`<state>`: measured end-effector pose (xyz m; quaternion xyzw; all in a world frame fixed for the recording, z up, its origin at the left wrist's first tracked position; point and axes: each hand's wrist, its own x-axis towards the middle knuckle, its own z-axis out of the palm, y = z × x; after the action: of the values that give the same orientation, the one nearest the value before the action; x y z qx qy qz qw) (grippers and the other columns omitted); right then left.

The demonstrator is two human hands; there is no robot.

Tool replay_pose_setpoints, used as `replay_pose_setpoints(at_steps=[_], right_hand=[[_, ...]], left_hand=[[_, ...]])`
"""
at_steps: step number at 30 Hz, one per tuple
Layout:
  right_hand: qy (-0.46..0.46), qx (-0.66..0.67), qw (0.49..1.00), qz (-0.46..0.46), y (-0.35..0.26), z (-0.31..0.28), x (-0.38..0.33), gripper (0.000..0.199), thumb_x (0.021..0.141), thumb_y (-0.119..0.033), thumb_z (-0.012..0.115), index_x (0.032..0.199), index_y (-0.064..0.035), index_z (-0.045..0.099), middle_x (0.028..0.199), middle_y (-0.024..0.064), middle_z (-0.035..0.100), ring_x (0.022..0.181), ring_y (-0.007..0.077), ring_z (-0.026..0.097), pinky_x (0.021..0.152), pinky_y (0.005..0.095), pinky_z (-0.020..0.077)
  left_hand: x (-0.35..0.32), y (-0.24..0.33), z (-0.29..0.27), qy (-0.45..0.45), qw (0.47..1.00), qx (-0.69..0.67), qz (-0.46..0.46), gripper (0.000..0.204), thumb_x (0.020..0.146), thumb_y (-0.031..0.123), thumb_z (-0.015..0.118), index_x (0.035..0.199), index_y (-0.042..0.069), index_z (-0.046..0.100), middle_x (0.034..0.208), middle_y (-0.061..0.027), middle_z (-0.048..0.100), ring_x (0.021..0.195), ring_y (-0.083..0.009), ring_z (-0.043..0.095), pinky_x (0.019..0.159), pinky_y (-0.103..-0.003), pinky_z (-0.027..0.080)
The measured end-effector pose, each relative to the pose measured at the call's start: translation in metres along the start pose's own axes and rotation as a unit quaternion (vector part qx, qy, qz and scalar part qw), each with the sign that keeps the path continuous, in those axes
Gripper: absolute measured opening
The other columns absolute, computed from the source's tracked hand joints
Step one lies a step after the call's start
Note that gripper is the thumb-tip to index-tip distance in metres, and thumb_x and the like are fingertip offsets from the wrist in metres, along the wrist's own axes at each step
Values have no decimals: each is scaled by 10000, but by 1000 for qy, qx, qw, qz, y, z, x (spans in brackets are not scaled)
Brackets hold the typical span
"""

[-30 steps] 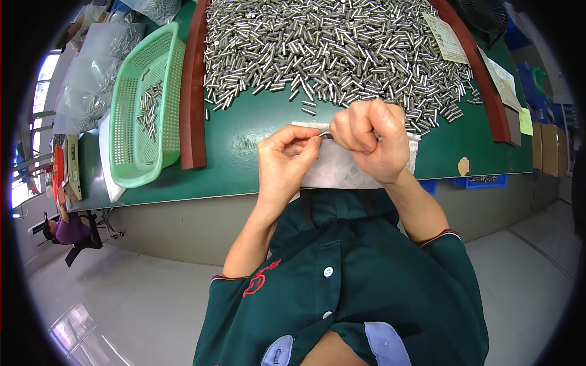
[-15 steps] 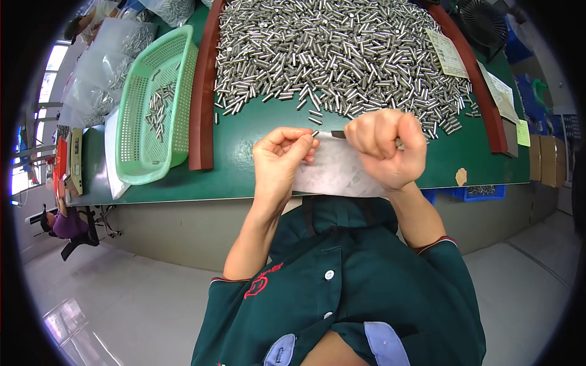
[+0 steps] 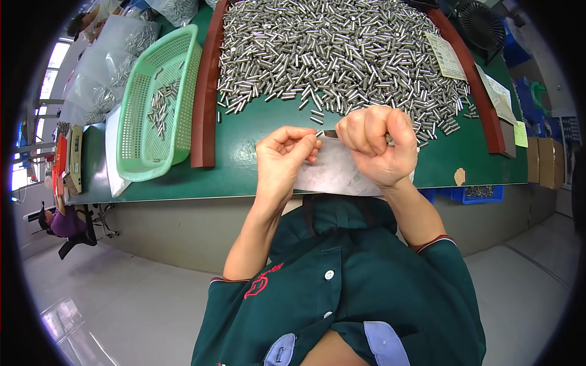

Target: The recorder is scraping or deburring small metal cylindrical parts using a hand tool at a workbench.

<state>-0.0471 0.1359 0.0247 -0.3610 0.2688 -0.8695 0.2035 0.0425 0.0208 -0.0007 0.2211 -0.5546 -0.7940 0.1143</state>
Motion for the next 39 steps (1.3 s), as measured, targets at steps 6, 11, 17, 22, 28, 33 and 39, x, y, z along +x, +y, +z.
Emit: replay_pose_setpoints(at_steps=[6,11,17,22,28,33,39], right_hand=[[0,-54,998,-15,-1,-5,-8,377,830,-184,344,481,-56,282,426,16,293,394,100,238,400,261,202],[-146,-324,930,-91,-6,-4,-19,196,602,-115,471,490,-54,323,456,49,290,361,208,285,372,321,255],[-357,-490,792,-76,-2,0,-37,176,446,-119,517,503,-73,357,528,49,320,447,216,360,414,312,293],[-398,-544,739,-20,1,-6,-34,163,474,-149,554,547,-58,439,630,67,395,628,222,425,551,323,336],[-254,-644,715,-93,-12,-3,-45,185,500,-113,552,660,-42,492,763,87,455,767,246,490,683,356,392],[158,-676,677,-245,-95,-36,-97,56,633,4,453,648,4,507,546,95,479,501,237,489,482,307,390],[643,-548,526,-99,-175,-142,-241,154,810,-77,426,730,-18,543,589,15,482,547,75,444,491,206,349]], left_hand=[[1,0,0,-1,1000,4,-1,81,764,9,580,829,-39,576,712,-96,604,596,-95,549,547,-206,455],[1,-1,-1,-2,1000,2,-3,86,767,18,579,831,-39,576,714,-95,605,598,-95,550,547,-207,455],[0,-2,-1,3,1000,-15,5,83,776,27,575,837,-29,576,722,-90,606,606,-98,555,561,-211,464],[-4,-2,-5,18,1000,-11,13,83,786,29,565,846,-28,572,744,-93,604,626,-95,556,570,-209,466],[4,-2,0,16,1000,-9,0,118,794,44,558,883,-33,561,774,-95,601,635,-99,545,598,-209,452],[14,13,-11,39,995,16,89,132,814,37,523,927,-30,541,779,-109,586,641,-104,540,580,-198,440],[50,23,10,45,977,58,199,153,825,63,523,952,-22,533,830,-90,578,698,-103,527,611,-183,422]])
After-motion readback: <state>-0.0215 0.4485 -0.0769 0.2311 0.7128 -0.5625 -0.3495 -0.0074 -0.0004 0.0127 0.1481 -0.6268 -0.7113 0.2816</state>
